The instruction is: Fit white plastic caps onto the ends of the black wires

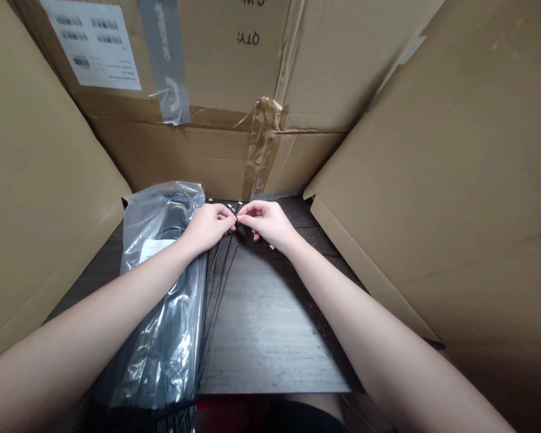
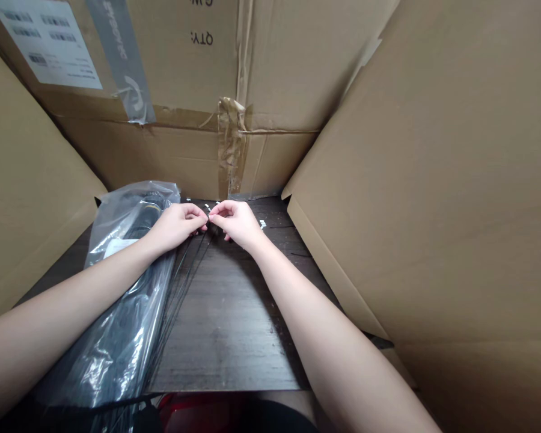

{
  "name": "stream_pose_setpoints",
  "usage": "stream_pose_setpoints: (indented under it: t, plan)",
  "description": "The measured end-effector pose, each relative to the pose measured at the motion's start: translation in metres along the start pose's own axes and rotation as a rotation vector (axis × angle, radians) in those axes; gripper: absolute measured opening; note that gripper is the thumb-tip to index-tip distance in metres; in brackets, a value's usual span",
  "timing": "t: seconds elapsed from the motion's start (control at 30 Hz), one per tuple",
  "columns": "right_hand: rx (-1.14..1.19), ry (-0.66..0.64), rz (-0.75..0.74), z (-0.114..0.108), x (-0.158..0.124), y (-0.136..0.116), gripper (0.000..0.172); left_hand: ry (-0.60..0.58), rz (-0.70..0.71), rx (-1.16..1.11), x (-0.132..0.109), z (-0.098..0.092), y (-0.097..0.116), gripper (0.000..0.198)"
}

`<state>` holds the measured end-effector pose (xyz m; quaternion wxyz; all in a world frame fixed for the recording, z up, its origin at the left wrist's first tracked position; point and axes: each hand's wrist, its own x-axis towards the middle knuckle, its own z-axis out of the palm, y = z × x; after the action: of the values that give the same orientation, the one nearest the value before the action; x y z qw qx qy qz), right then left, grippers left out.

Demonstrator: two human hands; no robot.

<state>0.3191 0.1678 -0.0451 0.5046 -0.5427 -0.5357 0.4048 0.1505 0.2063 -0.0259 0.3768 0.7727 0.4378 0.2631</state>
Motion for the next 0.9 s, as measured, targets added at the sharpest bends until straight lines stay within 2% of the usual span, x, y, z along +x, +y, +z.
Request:
stream_pose_setpoints:
  t: [0.5, 0.9]
  plan:
    - [0.043, 0.013, 0.028, 0.0038, 0.0027, 0.0039, 0.009, 0.009, 0.018, -0.098, -0.0012, -0.0008, 0.0039, 0.013]
    - [0.071, 0.018, 0.036, 0.0036, 0.0025, 0.0056, 0.012, 0.001, 0.037, -0.058, 0.0018, 0.0016, -0.0048, 0.015]
